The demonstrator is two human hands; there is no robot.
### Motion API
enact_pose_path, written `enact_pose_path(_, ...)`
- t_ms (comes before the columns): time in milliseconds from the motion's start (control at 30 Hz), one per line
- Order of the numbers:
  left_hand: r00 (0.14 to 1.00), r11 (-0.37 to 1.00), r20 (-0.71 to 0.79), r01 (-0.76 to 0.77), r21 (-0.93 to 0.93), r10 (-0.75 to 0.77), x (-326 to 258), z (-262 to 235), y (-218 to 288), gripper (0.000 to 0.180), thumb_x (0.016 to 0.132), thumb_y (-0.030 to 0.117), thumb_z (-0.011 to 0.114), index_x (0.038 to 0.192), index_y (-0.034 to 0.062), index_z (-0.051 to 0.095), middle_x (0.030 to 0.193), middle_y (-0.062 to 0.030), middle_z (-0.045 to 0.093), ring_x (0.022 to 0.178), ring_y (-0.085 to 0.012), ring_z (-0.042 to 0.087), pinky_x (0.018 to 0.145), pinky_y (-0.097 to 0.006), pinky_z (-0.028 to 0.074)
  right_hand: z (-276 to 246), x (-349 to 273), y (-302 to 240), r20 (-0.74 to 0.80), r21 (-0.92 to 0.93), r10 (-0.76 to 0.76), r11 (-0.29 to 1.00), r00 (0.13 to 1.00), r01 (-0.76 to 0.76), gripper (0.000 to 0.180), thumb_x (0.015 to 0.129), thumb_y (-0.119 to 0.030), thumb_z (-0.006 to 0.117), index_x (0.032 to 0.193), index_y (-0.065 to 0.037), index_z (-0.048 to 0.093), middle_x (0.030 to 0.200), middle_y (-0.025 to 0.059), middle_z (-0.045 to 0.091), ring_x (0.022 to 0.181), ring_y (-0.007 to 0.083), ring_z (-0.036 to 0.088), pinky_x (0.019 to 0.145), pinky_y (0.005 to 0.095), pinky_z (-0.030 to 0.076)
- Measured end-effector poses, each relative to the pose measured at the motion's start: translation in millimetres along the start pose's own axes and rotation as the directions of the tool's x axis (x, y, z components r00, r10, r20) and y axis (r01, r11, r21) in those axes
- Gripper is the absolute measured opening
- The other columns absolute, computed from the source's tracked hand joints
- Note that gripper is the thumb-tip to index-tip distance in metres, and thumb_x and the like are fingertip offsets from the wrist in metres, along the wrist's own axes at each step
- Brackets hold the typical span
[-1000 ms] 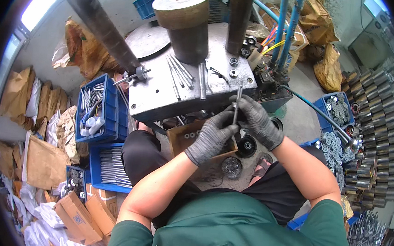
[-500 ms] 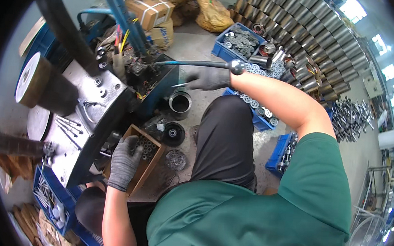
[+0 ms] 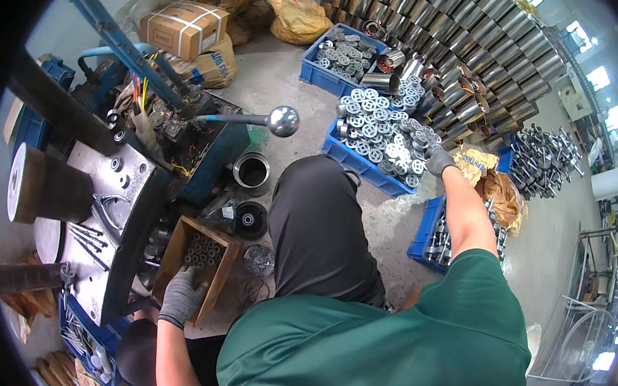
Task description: Operating a manual hydraulic press to insert metal pins into components.
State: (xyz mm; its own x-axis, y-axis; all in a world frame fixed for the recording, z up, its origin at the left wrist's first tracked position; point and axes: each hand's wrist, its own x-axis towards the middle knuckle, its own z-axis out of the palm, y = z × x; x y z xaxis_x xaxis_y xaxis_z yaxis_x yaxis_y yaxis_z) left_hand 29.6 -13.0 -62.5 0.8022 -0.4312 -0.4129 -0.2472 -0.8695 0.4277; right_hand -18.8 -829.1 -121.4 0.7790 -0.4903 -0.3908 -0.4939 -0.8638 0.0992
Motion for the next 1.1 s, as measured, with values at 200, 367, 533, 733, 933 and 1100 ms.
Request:
enact_pose_path(200,0.998,0.997,0.049,0.033,0.076,-0.037,2,12,-26,0.044,0.085,0.018,0.074,0.126,0.0027,0.065,0.118,-0.0241,0.067,0.106,-0.042,0.066,0.092,-0.046,0.055,5,15,8,-0.135,0.201,0.304,0.94,0.943,-0.274,0.037,0.086,-0.021,0.064,0.121,-0.017,0.074,0.122,0.0201,0.07,0.115,0.0377,0.067,0.1,0.0445,0.053)
enact_pose_path(367,0.996,0.996,0.005,0.088,0.034,-0.088,2,34,-58,0.04,0.085,0.02,0.075,0.12,0.0016,0.067,0.115,-0.0258,0.067,0.102,-0.042,0.067,0.089,-0.048,0.055,-17,29,6,-0.18,0.231,0.32,0.933,0.93,-0.276,0.037,0.09,-0.026,0.062,0.124,-0.017,0.072,0.128,0.0191,0.068,0.12,0.038,0.065,0.103,0.0455,0.051)
enact_pose_path(533,0.988,0.989,0.039,0.147,0.034,-0.149,-25,31,-61,0.042,0.086,0.025,0.075,0.119,0.0015,0.066,0.111,-0.0259,0.068,0.102,-0.0426,0.067,0.089,-0.049,0.055,-26,64,-10,-0.155,0.043,0.159,0.987,0.975,-0.155,0.041,0.089,-0.035,0.065,0.123,-0.015,0.073,0.127,0.0171,0.071,0.118,0.0357,0.068,0.099,0.0477,0.053)
enact_pose_path(733,0.964,0.965,0.063,0.252,0.079,-0.257,-32,24,-68,0.04,0.091,0.036,0.069,0.109,-0.0001,0.07,0.106,-0.0255,0.071,0.101,-0.0429,0.069,0.089,-0.051,0.054,-30,122,-7,0.032,-0.297,-0.077,0.951,0.997,0.083,0.042,0.098,-0.034,0.05,0.117,-0.005,0.074,0.123,0.0257,0.069,0.116,0.0419,0.067,0.095,0.0504,0.054)
enact_pose_path(933,0.941,0.941,-0.038,0.337,-0.017,-0.338,-29,15,-77,0.042,0.09,0.03,0.07,0.121,0.0022,0.07,0.105,-0.0225,0.074,0.098,-0.0391,0.071,0.089,-0.046,0.055,-33,148,-15,0.121,-0.518,-0.189,0.825,0.975,0.224,0.037,0.093,-0.035,0.063,0.113,-0.006,0.076,0.12,0.0231,0.07,0.112,0.0405,0.069,0.093,0.05,0.056)
enact_pose_path(1100,0.903,0.904,0.043,0.428,0.0,-0.427,-27,14,-84,0.043,0.09,0.03,0.07,0.123,0.0026,0.069,0.105,-0.0212,0.075,0.099,-0.0381,0.072,0.09,-0.045,0.056,-54,110,-65,0.111,-0.482,0.014,0.875,0.994,0.042,0.051,0.09,-0.05,0.065,0.117,-0.008,0.075,0.127,0.0217,0.068,0.12,0.0385,0.065,0.101,0.0463,0.053)
